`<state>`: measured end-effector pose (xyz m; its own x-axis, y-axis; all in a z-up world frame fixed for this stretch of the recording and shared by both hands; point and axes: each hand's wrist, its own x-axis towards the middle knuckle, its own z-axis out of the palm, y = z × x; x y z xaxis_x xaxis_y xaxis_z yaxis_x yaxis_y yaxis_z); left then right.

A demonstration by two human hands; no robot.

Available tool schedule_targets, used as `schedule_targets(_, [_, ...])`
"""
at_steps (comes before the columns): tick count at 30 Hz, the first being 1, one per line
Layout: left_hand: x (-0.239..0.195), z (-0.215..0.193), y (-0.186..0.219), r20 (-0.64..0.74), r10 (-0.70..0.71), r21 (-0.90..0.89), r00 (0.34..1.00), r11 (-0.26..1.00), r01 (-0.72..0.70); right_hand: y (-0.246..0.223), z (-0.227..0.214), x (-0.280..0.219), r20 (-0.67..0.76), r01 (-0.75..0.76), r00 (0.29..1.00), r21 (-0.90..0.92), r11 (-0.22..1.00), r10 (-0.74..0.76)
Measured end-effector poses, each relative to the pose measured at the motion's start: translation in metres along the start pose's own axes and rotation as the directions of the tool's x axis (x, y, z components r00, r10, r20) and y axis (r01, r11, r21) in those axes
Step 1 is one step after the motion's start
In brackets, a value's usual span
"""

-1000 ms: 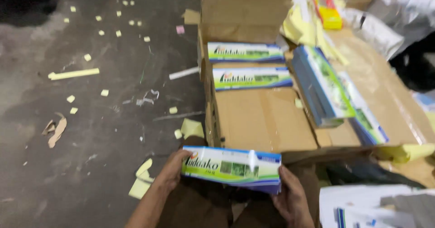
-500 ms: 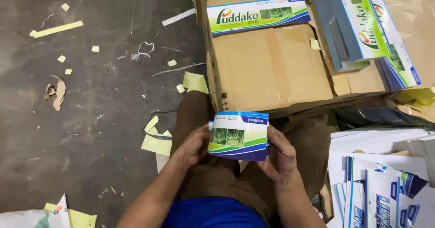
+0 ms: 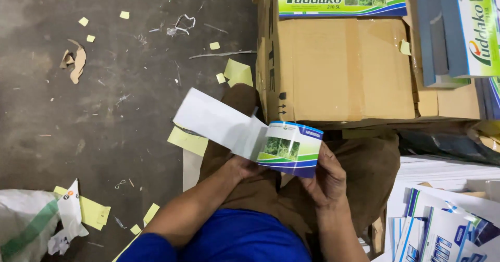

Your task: Bundling stacks of printed labels using paper strips and adhesive.

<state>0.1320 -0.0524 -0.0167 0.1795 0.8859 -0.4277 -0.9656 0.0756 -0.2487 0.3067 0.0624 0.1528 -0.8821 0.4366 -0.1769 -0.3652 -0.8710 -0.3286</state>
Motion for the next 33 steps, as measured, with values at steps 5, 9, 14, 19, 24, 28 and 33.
schedule_targets(5, [0.017,-0.022,0.003,0.095,0.065,0.325,0.993,0.941,-0.092,-0.004,-0.051,-0.013,-0.088,0.102,0.991,-0.003,0.995,-0.102])
schedule_targets(9, [0.016,-0.013,0.001,0.063,0.088,0.348,0.994,0.932,-0.104,-0.004,-0.060,-0.014,-0.140,0.094,0.986,-0.020,0.995,-0.096])
schedule_targets(14, [0.023,-0.033,-0.004,0.005,0.063,0.384,0.998,0.921,-0.060,0.006,-0.015,0.000,-0.137,0.089,0.985,-0.122,0.989,-0.106])
schedule_targets(19, [0.002,0.009,-0.018,0.105,0.033,0.511,0.994,0.856,-0.082,0.018,0.004,0.011,-0.190,0.013,0.980,-0.212,0.977,-0.054])
schedule_targets(24, [0.011,-0.008,-0.016,0.162,0.029,0.487,0.986,0.867,-0.106,0.018,-0.007,0.010,-0.094,-0.032,0.995,-0.075,0.997,0.025])
schedule_targets(28, [0.009,0.001,-0.018,0.157,0.031,0.485,0.987,0.868,-0.104,0.018,-0.013,0.009,-0.111,-0.017,0.994,-0.016,1.000,0.015])
schedule_targets(33, [0.005,0.009,-0.017,0.122,0.032,0.506,0.992,0.858,-0.090,0.019,-0.010,0.010,-0.086,-0.030,0.996,0.027,0.999,0.032])
